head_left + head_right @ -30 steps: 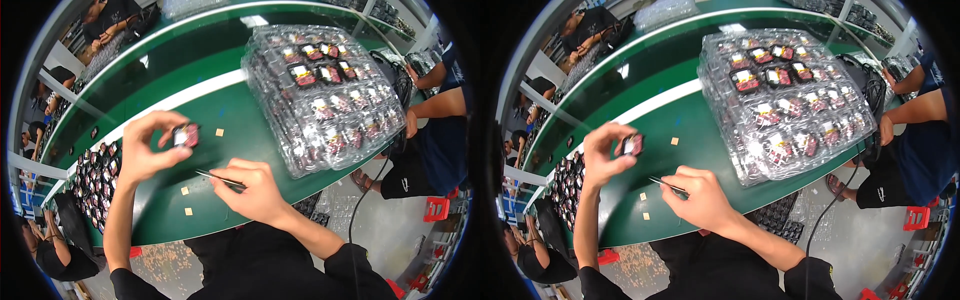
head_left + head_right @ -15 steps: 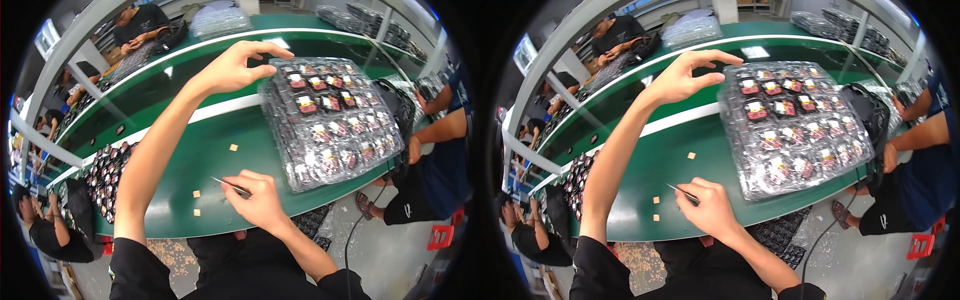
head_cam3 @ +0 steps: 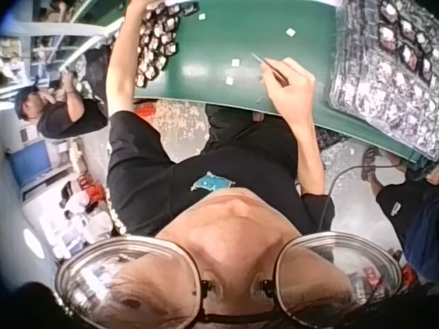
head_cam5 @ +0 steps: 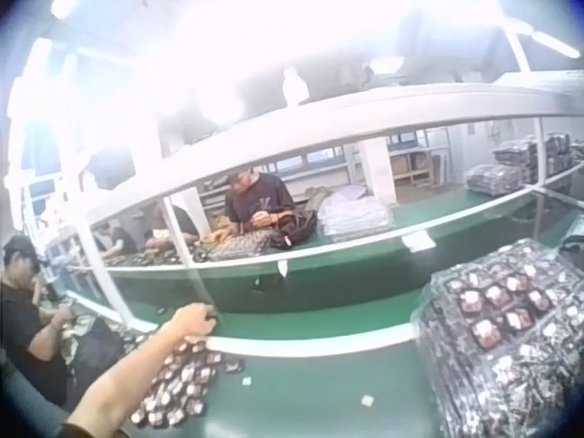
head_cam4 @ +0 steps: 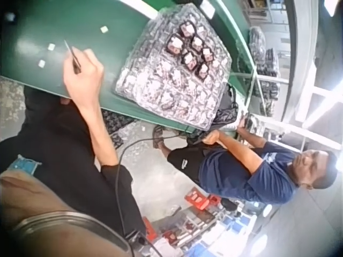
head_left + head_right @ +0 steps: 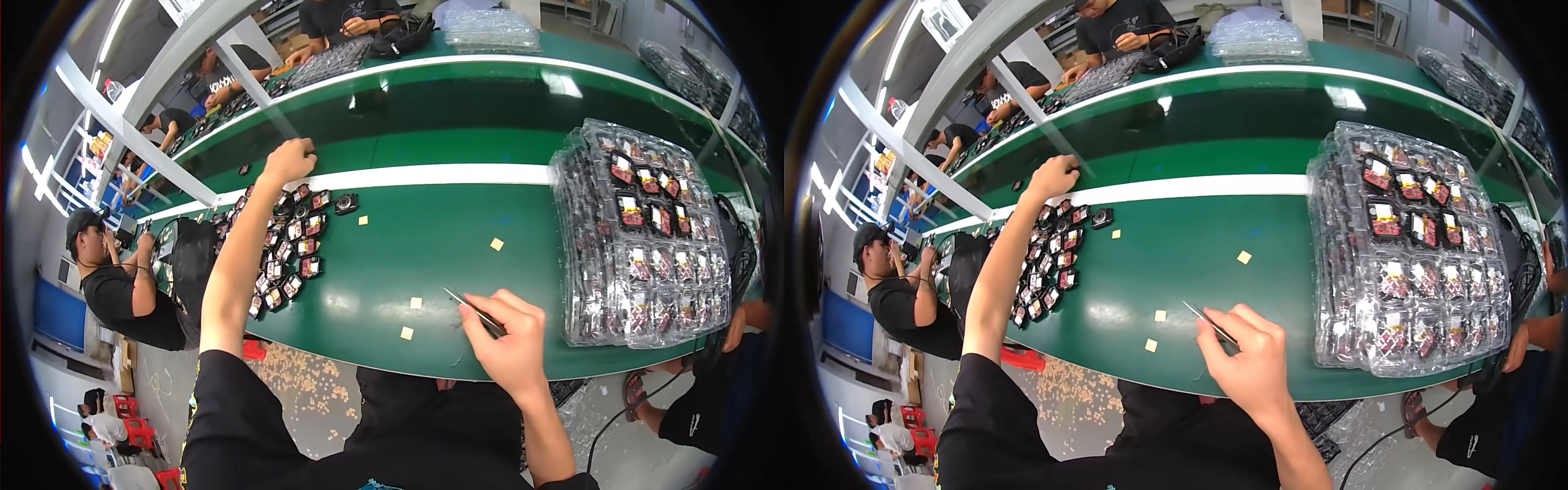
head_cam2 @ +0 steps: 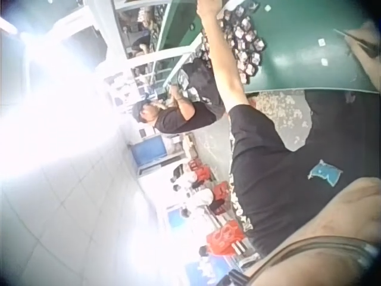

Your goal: The recorder uses tweezers to carefully position or inspect a flexible ribbon cable on a small electronic screen module at a workstation.

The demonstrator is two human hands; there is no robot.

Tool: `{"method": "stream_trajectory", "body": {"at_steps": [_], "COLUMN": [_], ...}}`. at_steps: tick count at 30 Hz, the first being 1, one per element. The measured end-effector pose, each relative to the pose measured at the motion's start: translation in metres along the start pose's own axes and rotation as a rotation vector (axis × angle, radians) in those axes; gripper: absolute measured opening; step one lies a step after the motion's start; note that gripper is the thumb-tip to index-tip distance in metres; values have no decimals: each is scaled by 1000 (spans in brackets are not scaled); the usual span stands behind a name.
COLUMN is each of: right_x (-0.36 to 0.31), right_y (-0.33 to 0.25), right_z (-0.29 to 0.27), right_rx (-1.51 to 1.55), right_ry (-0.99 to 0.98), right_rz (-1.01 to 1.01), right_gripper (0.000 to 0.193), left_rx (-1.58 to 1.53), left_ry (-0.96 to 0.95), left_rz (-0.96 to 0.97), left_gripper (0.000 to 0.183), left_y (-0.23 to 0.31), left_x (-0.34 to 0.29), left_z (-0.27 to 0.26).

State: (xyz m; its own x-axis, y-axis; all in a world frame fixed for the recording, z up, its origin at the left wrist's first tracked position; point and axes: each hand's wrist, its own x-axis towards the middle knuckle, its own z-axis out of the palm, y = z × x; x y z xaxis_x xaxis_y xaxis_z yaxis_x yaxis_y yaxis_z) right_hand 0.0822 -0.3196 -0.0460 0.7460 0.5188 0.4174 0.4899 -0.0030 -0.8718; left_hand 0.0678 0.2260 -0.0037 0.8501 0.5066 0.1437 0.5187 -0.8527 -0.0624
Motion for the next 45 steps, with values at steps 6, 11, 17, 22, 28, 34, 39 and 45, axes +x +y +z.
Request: {"method": "stream_trajectory", "body": {"at_steps": [6,11,17,22,28,34,39,45], "right_x": [0,-1,3,5,5,4,7,14], "right_y": [-1,-2,0,3,0,1,-1,8], "right_z": [3,4,5,6,6,5,-2,-13], "right_rx": [-56,-80,-115,-117,-124,-157,-66,-6], "right_ry": [-19,-5,31,32,1,0,-69,-151], "right_rz": [-7,1,33,4,57,84,191,276], "right_gripper": [15,14,14,18,18,19,18,17], "left_rx": [-218,-240,-744,-871,-680,-670,-845,-871], "left_ry": [26,80,-133,-166,-27,-7,-105,-212], "left_rz": [47,199,718,809,680,695,770,876], "left_gripper": [46,44,61,73,75,55,50,56], "left_y": [-7,64,184,202,208,206,211,212], "left_x": [-27,-40,-131,-157,-170,-173,-179,-183], "left_z": [-2,-18,-29,-23,-20,-12,-15,-7]}}
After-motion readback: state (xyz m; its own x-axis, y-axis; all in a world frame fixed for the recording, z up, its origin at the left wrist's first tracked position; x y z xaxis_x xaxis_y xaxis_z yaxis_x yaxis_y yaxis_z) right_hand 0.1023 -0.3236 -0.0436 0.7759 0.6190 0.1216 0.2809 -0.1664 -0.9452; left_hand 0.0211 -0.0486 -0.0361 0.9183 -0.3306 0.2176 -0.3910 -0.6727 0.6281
